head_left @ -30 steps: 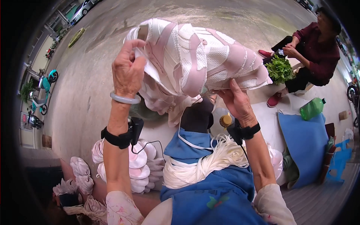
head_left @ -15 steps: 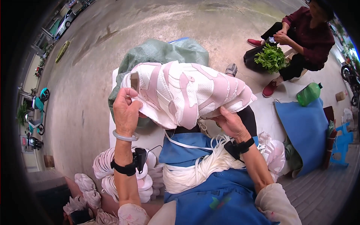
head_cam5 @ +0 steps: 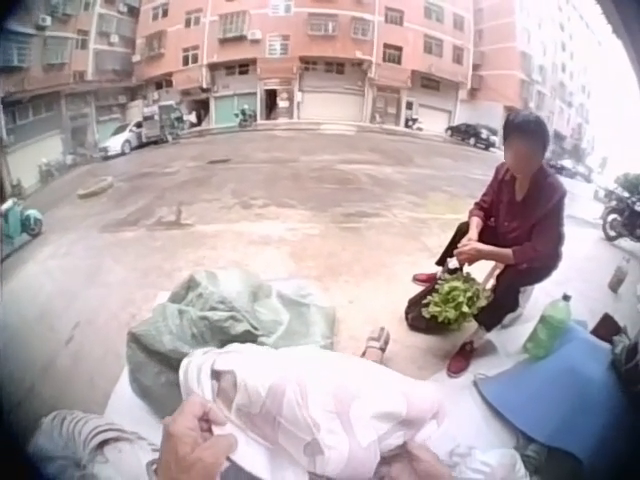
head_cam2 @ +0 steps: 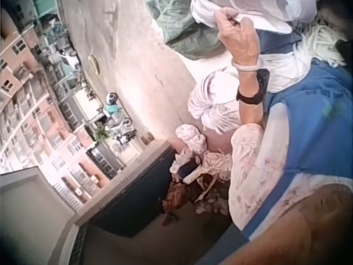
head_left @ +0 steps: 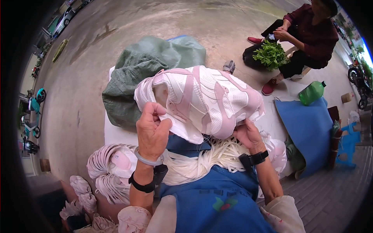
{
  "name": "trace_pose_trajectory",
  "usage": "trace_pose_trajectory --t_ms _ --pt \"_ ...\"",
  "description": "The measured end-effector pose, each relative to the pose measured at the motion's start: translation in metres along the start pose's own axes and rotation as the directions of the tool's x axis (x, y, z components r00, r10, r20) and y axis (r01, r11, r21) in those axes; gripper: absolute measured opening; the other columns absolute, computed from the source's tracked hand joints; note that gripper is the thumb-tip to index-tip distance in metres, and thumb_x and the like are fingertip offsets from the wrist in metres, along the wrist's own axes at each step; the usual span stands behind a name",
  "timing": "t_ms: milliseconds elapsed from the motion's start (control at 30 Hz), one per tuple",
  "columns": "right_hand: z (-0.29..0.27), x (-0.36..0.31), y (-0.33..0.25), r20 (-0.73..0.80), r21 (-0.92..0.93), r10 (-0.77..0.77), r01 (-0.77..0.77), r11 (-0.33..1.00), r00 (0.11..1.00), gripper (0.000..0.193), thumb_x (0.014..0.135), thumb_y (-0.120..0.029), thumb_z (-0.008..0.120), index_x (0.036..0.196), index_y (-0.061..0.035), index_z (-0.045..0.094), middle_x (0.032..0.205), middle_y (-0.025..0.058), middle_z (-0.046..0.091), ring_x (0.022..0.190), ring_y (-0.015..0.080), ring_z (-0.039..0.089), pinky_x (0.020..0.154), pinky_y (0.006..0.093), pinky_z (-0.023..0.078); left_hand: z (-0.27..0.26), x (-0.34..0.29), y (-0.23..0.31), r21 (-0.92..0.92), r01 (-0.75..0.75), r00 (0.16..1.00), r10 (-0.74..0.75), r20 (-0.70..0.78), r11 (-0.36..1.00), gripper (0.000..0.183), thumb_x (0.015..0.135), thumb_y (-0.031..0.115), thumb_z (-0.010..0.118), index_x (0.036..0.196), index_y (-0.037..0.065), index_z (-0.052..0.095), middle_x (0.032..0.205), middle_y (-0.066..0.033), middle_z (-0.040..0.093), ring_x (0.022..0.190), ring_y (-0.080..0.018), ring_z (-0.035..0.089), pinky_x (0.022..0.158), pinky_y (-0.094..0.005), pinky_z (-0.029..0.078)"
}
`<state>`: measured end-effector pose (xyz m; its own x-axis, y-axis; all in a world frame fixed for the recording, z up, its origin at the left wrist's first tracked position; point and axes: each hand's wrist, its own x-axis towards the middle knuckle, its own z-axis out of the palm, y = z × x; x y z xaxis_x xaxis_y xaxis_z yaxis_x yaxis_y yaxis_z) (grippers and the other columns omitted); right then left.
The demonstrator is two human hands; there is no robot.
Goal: The recorder is manually lacing and organizing multiple pairs of new sneakers while sitting outside.
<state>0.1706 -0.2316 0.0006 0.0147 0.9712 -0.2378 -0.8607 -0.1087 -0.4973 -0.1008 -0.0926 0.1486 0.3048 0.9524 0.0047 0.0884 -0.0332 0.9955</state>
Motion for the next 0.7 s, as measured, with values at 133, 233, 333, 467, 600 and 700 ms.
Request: trace_pose_trajectory --t_ms 133,233,333,467,600,700 --pt "-0.002 -0.007 -0.006 -0.191 -0.007 -0.033 0.032 0.999 0.981 0.047 0.102 -0.034 0.041 0.138 -0.0037 0.038 0.136 0.0177 0.048 0.121 0.0332 0.051 0.096 0.0538 0.046 0.012 0.006 -0.012 0.04 -0.014 1.0 0.013 0.019 0.999 0.017 0.075 -0.007 0.054 0.09 0.0 0.049 0.071 -0.0024 0.055 0.058 -0.0058 0.053 0.051 -0.0224 0.047" --pt "0.021 -0.026 -0.016 -0.461 -0.609 0.048 -0.355 0.71 0.886 0.047 0.097 -0.038 0.044 0.12 0.0013 0.056 0.112 0.0166 0.063 0.101 0.0278 0.063 0.081 0.0391 0.054 0.014 0.003 -0.014 0.108 -0.018 0.999 0.014 0.038 0.994 0.02 0.076 -0.007 0.054 0.092 0.002 0.046 0.078 -0.0042 0.055 0.063 -0.0074 0.056 0.052 -0.0225 0.051" --pt "0.058 -0.045 -0.019 -0.256 -0.965 -0.074 -0.251 0.076 0.964 0.038 0.087 -0.03 0.063 0.103 0.0045 0.063 0.091 0.0149 0.067 0.083 0.0223 0.067 0.074 0.0331 0.054 0.021 -0.001 -0.016 0.231 -0.116 0.993 0.114 0.025 0.966 0.016 0.077 -0.006 0.055 0.09 0.0 0.048 0.072 -0.001 0.053 0.059 -0.0041 0.051 0.05 -0.0205 0.045" --pt "0.086 -0.025 -0.001 -0.108 -0.991 -0.307 -0.079 0.106 0.946 0.04 0.076 -0.018 0.076 0.107 0.0026 0.062 0.09 0.0135 0.067 0.08 0.0202 0.066 0.074 0.0299 0.053 0.043 0.008 -0.011 0.318 -0.275 0.955 0.296 -0.017 0.907 0.015 0.077 -0.003 0.054 0.09 0.002 0.049 0.058 -0.003 0.047 0.048 -0.0105 0.048 0.047 -0.0282 0.038" --pt "0.073 -0.026 0.012 -0.216 -0.8 -0.291 0.002 0.6 0.932 0.034 0.077 -0.008 0.074 0.108 0.0026 0.062 0.099 0.0098 0.067 0.089 0.0168 0.065 0.08 0.0284 0.052 0.052 0.019 -0.003 0.339 -0.325 0.942 0.336 0.029 0.883 0.019 0.075 -0.002 0.054 0.092 0.003 0.047 0.061 -0.0172 0.053 0.057 -0.0367 0.058 0.055 -0.0426 0.044" --pt "0.083 -0.025 0.024 -0.263 -0.733 -0.261 -0.017 0.68 0.929 0.039 0.076 -0.003 0.074 0.112 0.0022 0.059 0.101 0.0082 0.066 0.092 0.0156 0.064 0.083 0.0275 0.051 0.046 0.02 -0.009 0.312 -0.307 0.949 0.314 0.029 0.899 0.02 0.074 -0.001 0.054 0.092 0.004 0.047 0.063 -0.0198 0.054 0.062 -0.0418 0.058 0.058 -0.0462 0.044"
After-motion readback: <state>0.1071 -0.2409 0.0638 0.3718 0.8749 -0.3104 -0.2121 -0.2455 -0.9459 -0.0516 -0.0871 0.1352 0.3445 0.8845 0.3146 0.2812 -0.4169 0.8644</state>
